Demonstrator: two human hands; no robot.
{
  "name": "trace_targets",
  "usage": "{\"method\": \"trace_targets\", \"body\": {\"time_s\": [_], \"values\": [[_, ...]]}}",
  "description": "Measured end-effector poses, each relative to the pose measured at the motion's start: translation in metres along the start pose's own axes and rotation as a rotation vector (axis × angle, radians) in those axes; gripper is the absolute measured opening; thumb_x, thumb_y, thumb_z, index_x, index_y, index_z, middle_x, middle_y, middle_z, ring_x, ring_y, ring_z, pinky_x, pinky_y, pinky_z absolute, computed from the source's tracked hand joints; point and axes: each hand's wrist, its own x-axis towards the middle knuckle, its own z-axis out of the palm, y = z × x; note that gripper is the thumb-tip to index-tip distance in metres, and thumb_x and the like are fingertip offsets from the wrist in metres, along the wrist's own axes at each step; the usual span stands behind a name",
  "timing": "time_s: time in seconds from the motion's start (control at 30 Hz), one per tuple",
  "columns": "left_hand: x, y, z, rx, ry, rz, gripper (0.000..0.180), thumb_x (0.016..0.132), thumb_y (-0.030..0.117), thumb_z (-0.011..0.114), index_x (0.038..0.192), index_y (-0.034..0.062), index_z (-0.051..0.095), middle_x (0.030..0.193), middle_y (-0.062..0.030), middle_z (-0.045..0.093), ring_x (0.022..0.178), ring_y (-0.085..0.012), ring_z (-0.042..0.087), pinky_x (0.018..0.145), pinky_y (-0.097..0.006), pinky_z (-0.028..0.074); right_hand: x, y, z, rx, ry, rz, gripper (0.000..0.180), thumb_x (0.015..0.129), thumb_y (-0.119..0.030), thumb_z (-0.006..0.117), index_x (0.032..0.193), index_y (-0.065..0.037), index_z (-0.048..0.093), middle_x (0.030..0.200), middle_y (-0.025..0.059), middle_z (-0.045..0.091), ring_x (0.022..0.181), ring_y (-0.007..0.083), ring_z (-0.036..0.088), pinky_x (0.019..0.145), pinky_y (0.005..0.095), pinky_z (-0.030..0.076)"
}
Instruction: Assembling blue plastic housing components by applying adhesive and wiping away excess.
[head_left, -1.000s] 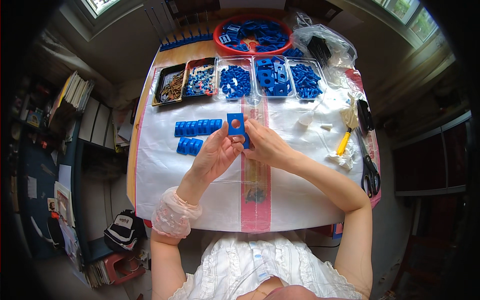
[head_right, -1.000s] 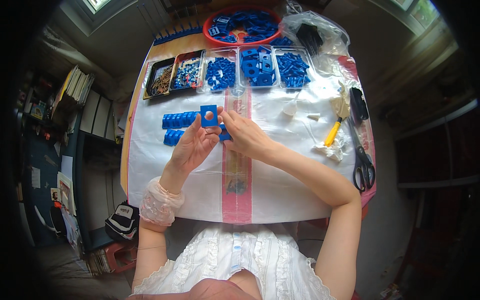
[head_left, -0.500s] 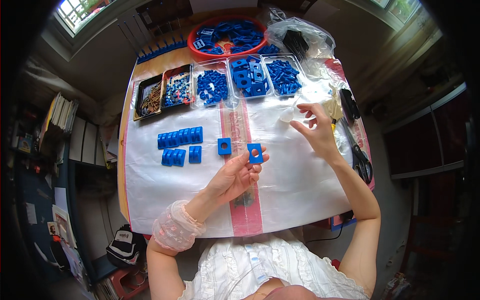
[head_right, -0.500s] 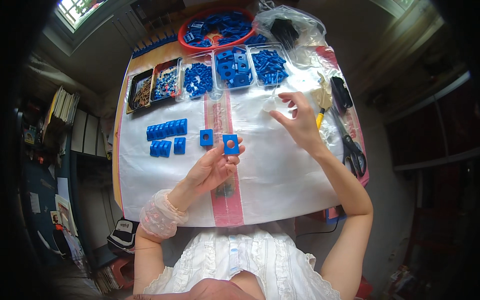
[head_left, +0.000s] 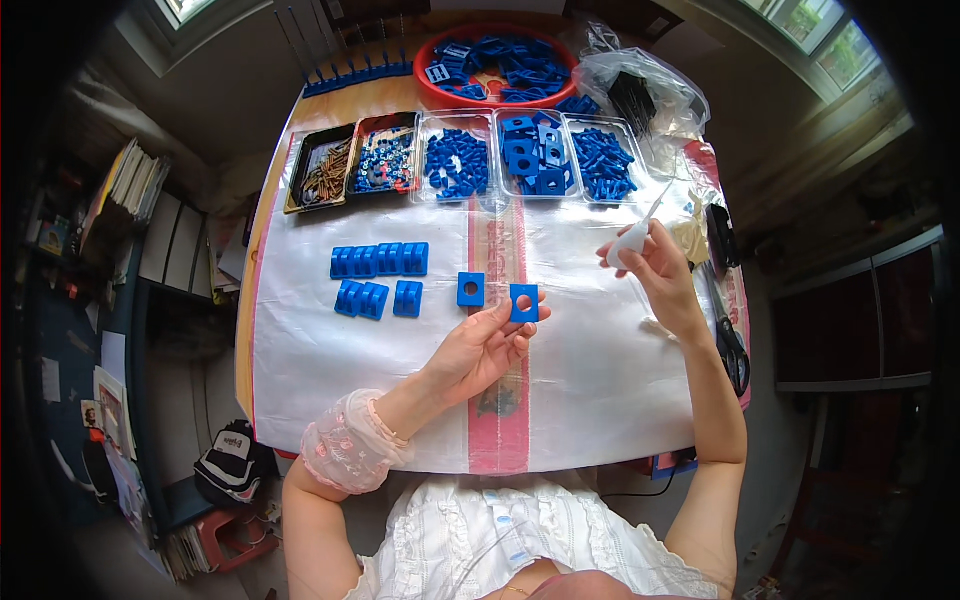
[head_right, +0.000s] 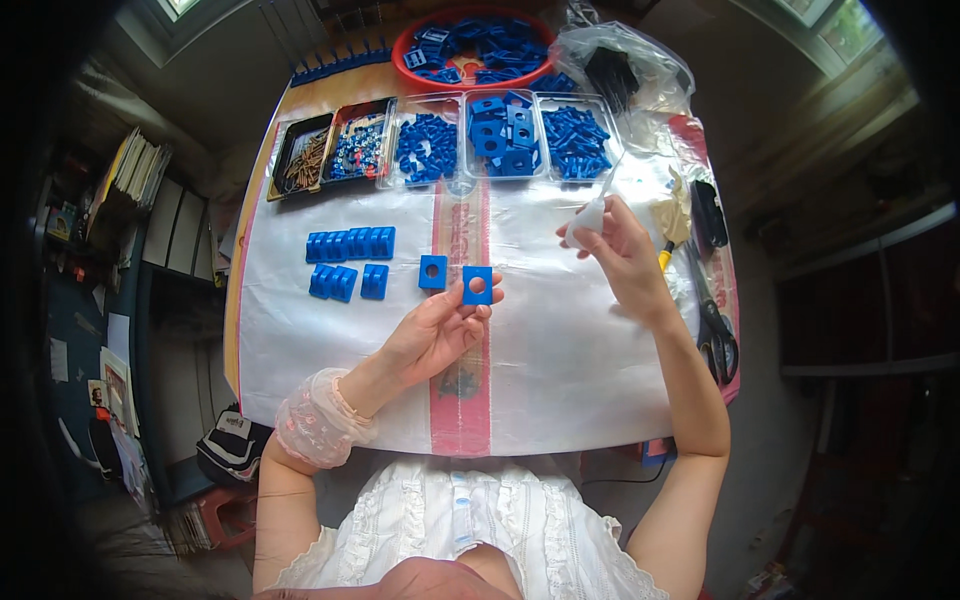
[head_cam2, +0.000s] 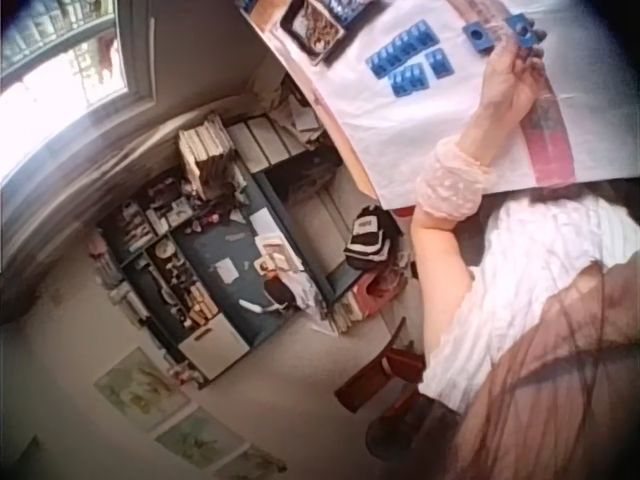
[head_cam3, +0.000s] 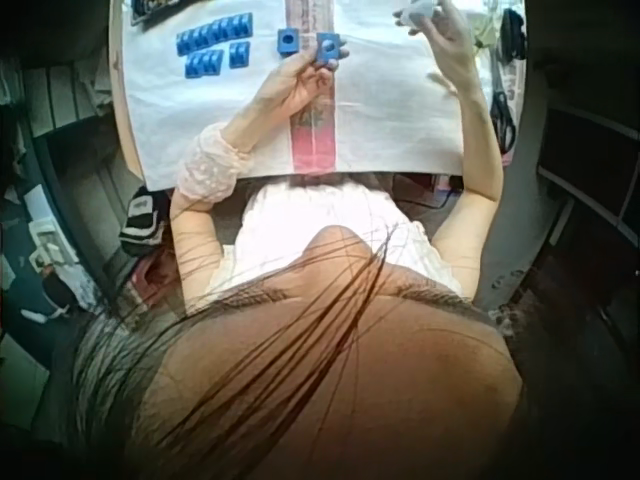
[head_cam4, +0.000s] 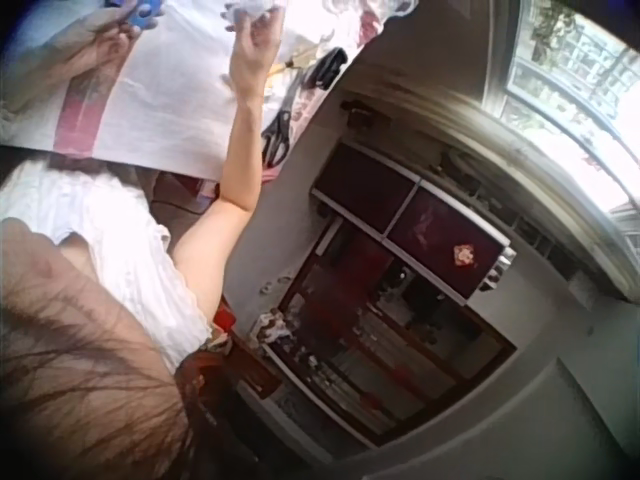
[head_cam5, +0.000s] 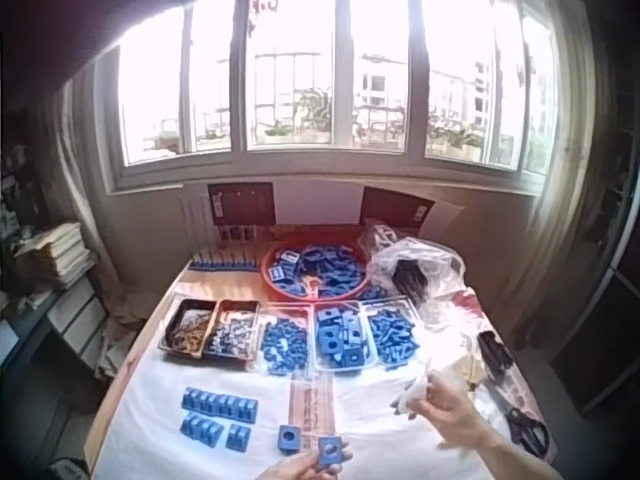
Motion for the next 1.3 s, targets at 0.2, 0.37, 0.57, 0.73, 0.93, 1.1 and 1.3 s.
{"method": "trace_targets", "body": {"time_s": [0.2,0.37,0.57,0.73,0.93,1.1,1.3], "values": [[0.003,-0.003,-0.002,-0.003,-0.027,-0.030,0.051,0.104,0.030,0.050,0.141,-0.0040,0.039,0.126,-0.0114,0.051,0.099,-0.0104,0.056,0.082,-0.019,0.055,-0.008,0.000,-0.031,0.008,0.101,-0.013,0.016,0.096,-0.013,0.066,0.107,-0.003,0.061,0.095,0.0082,0.071,0.080,0.0074,0.062,0.067,0.0212,0.045],[0.001,0.000,-0.006,-0.020,-0.071,-0.045,0.049,0.105,0.031,0.048,0.140,-0.0032,0.041,0.127,-0.0098,0.050,0.091,-0.0075,0.052,0.074,-0.019,0.051,-0.007,0.009,-0.042,0.395,0.155,0.004,0.031,0.094,-0.029,0.070,0.111,-0.005,0.063,0.080,0.0005,0.059,0.063,0.0045,0.044,0.058,0.0206,0.035],[0.000,0.006,-0.007,0.076,-0.076,-0.061,0.049,0.106,0.031,0.046,0.142,-0.0022,0.040,0.127,-0.0092,0.050,0.087,-0.0068,0.049,0.070,-0.020,0.046,-0.002,0.017,-0.034,0.630,0.113,0.141,0.026,0.099,-0.031,0.062,0.112,-0.009,0.059,0.074,-0.0026,0.049,0.061,0.0037,0.038,0.054,0.0203,0.030],[0.000,0.013,-0.008,0.052,-0.059,-0.079,0.049,0.106,0.030,0.046,0.143,-0.0023,0.039,0.126,-0.0097,0.051,0.087,-0.0073,0.049,0.071,-0.020,0.047,-0.003,0.022,-0.031,0.640,0.139,0.189,0.016,0.099,-0.026,0.063,0.105,-0.012,0.059,0.073,-0.0038,0.048,0.059,0.0028,0.036,0.050,0.0189,0.028],[0.001,0.012,-0.011,0.009,-0.036,-0.074,0.050,0.106,0.030,0.047,0.143,-0.0023,0.039,0.123,-0.0110,0.052,0.088,-0.0070,0.051,0.072,-0.020,0.048,-0.004,0.026,-0.026,0.655,0.212,0.181,0.012,0.096,-0.022,0.067,0.103,-0.013,0.062,0.075,-0.0058,0.055,0.057,0.0005,0.038,0.047,0.0157,0.028],[0.000,0.012,-0.011,-0.003,-0.026,-0.074,0.047,0.106,0.030,0.046,0.141,-0.0018,0.041,0.121,-0.0110,0.054,0.089,-0.0074,0.052,0.072,-0.020,0.049,-0.006,0.020,-0.016,0.571,0.257,0.254,0.019,0.095,-0.030,0.068,0.099,-0.011,0.066,0.080,-0.0058,0.062,0.058,-0.0023,0.042,0.045,0.0129,0.031],[0.001,0.012,-0.012,0.065,-0.019,-0.074,0.046,0.106,0.032,0.047,0.139,0.0004,0.044,0.121,-0.0089,0.057,0.091,-0.0080,0.052,0.072,-0.020,0.049,-0.011,0.022,-0.009,0.589,0.206,0.288,0.024,0.096,-0.034,0.068,0.095,-0.010,0.065,0.078,-0.0054,0.063,0.059,-0.0031,0.045,0.043,0.0134,0.031]]}}
